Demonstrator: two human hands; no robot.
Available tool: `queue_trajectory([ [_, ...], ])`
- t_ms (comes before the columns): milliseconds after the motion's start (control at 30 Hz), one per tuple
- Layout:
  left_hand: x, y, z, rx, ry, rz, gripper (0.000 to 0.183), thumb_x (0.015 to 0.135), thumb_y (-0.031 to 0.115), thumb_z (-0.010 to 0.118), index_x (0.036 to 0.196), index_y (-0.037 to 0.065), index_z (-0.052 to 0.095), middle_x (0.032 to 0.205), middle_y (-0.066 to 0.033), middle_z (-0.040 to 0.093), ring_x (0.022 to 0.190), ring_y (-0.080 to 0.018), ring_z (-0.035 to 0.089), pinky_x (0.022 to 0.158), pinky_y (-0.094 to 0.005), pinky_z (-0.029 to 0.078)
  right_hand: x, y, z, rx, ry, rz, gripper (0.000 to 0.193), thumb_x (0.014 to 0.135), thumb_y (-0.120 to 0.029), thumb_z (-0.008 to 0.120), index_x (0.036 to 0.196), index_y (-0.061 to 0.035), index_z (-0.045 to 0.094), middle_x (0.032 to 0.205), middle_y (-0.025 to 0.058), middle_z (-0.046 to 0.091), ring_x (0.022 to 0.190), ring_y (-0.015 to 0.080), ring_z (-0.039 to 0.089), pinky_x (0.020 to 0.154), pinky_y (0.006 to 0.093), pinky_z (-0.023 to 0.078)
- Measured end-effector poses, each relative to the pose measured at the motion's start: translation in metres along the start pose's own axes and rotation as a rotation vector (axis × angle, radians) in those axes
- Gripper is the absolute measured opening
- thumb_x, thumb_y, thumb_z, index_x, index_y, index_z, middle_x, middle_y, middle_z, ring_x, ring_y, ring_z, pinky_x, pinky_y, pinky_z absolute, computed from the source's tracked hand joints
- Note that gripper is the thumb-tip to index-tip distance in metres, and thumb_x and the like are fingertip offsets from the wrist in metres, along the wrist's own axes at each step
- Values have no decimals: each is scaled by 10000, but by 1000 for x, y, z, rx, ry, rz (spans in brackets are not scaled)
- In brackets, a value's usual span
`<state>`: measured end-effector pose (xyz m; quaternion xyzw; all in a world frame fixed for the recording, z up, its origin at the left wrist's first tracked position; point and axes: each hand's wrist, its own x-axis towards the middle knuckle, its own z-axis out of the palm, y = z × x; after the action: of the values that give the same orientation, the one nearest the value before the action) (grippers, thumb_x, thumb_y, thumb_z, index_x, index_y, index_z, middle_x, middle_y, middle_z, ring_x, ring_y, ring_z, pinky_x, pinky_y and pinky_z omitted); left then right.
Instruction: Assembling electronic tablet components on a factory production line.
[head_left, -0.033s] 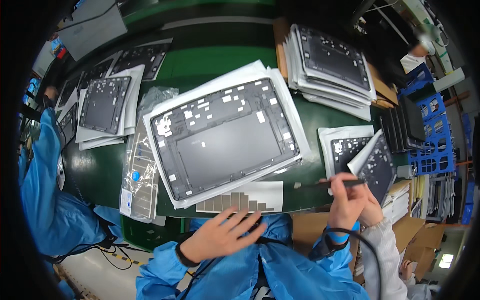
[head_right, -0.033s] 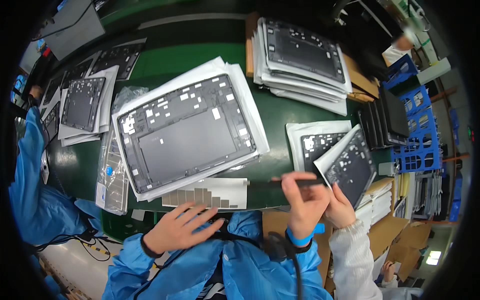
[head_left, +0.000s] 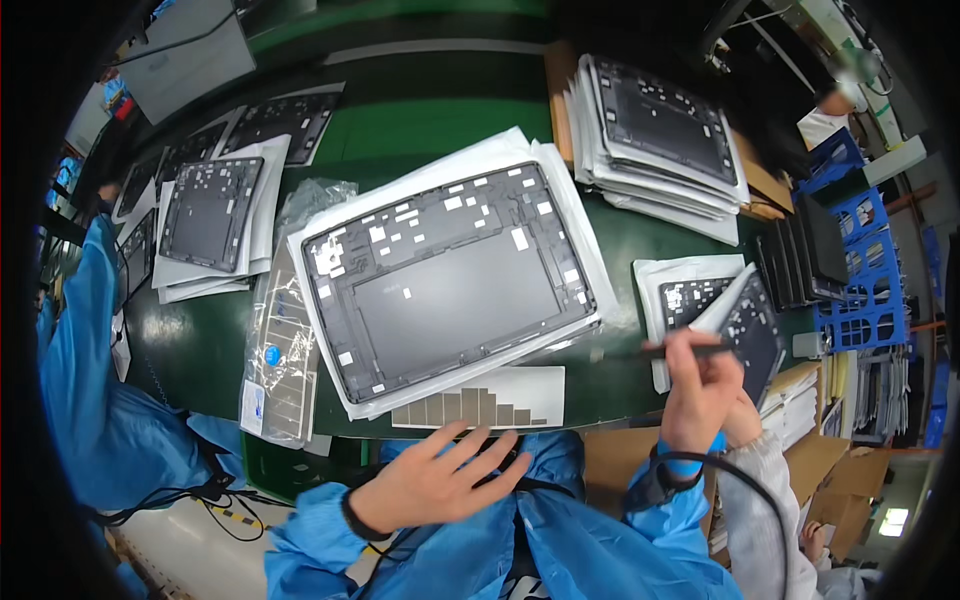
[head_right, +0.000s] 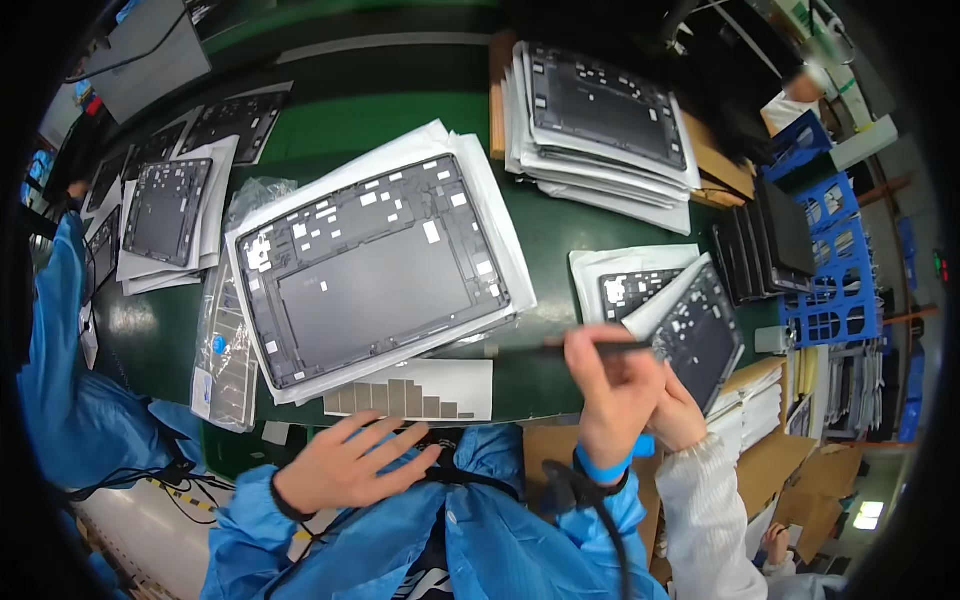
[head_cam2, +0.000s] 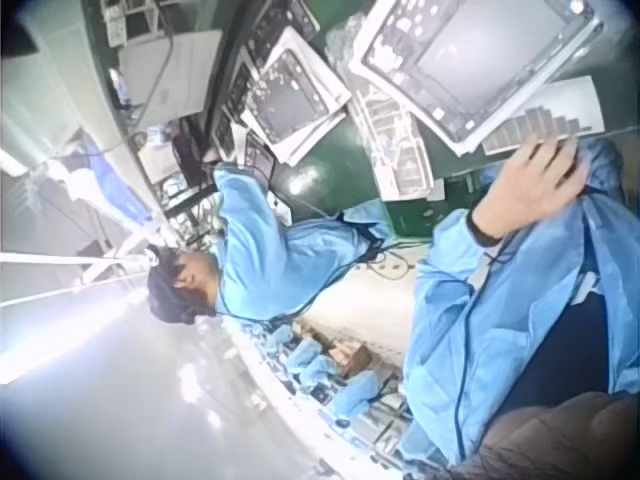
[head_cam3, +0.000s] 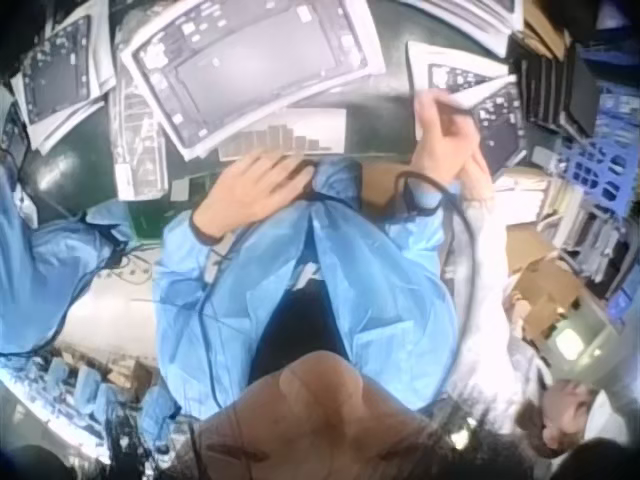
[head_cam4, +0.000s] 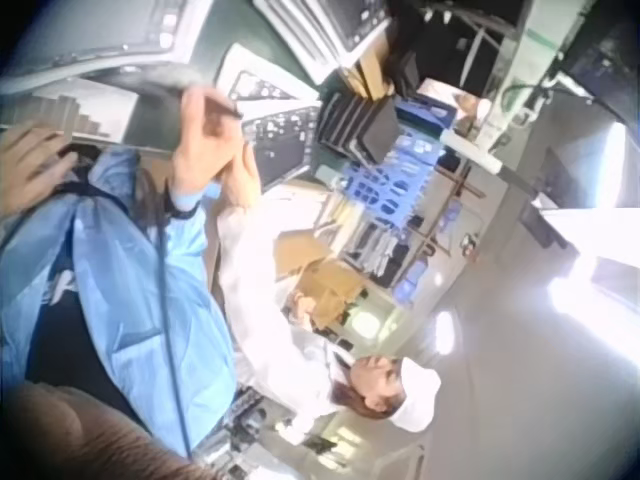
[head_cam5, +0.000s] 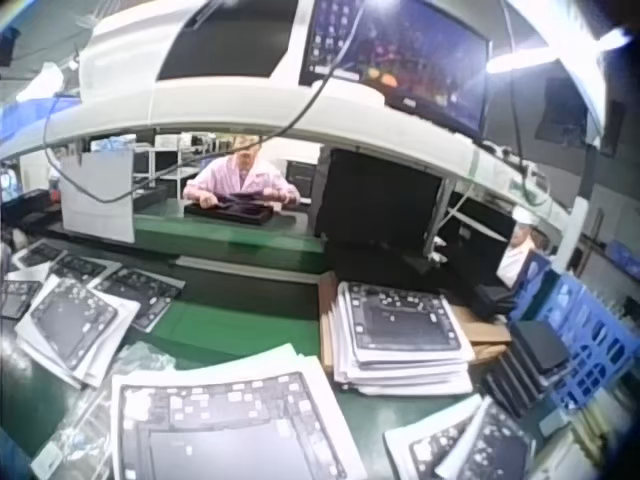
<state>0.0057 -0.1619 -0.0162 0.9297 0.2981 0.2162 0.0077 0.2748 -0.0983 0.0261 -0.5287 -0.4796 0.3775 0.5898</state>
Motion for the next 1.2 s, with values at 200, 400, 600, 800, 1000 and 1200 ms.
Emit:
queue_trajectory([
  [200,70,-62,-69,112,-237,-201,608,833,403,751,1382,226,558,1381,-137,525,1211,-354,529,1013,-494,447,108,-8,39,45,-170,-66,192,932,-75,711,1037,84,685,905,112,722,814,176,703,776,284,566],
  [400,50,-104,-49,83,-396,-87,590,919,537,626,1446,297,513,1562,-141,367,1393,-436,382,1108,-667,312,153,24,68,92,-227,-13,189,915,-58,715,1016,99,685,897,110,719,794,177,716,725,278,588],
  [600,90,-137,-66,-20,-381,-7,473,967,473,579,1261,104,596,1192,-122,605,1138,-292,584,970,-488,483,156,30,88,-11,-229,64,208,905,-72,732,993,108,676,846,118,727,754,168,722,696,246,562],
  [800,117,-170,-42,78,-247,-106,453,904,300,668,1273,52,578,1017,-104,579,911,-265,634,737,-379,551,160,42,91,-43,-258,98,212,907,-77,731,991,107,669,843,137,735,760,180,731,684,232,544],
  [1000,122,-179,-34,50,-214,-104,502,903,291,661,1309,13,564,1047,-123,590,935,-259,652,718,-372,558,162,44,91,2,-276,98,217,913,-82,730,1002,105,666,843,144,735,761,186,734,676,229,538],
  [1200,122,-179,-30,48,-202,-106,520,892,301,663,1298,-10,565,1047,-128,587,930,-260,655,709,-371,559,164,46,90,24,-310,99,225,917,-92,731,1013,101,665,852,143,735,757,190,734,683,229,540],
])
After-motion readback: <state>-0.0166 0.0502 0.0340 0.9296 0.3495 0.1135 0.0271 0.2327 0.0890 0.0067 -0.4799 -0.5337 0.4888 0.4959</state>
